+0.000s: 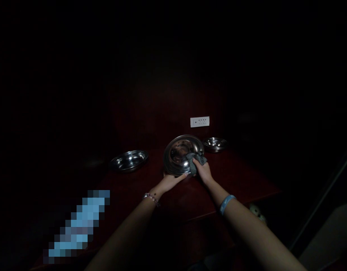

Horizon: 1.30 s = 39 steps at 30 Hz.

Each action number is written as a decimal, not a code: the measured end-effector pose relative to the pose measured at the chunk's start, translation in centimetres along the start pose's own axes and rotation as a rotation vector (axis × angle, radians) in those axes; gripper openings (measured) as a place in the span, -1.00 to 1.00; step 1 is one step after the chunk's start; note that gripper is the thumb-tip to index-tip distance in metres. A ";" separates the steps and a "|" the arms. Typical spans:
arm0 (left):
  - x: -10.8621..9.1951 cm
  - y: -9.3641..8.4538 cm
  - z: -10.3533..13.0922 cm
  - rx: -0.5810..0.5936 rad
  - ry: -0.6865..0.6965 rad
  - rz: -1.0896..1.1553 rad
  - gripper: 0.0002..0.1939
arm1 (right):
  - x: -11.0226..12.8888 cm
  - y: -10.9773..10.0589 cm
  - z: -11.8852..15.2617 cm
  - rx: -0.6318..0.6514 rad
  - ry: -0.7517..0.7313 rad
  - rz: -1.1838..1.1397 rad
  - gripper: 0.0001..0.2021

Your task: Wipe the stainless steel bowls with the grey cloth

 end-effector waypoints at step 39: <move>1.8 0.0 -1.2 -0.167 -0.079 -0.098 -0.45 | -0.1 0.5 0.1 0.041 0.007 -0.039 -0.52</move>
Point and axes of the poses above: each hand's wrist, its own z-axis away from the middle knuckle, its own y-axis out of the palm, x = y × z, the point moved 2 cm from there along -z, towards the middle knuckle, and after that the axes turned 5 degrees about z, right-handed, at the moved point
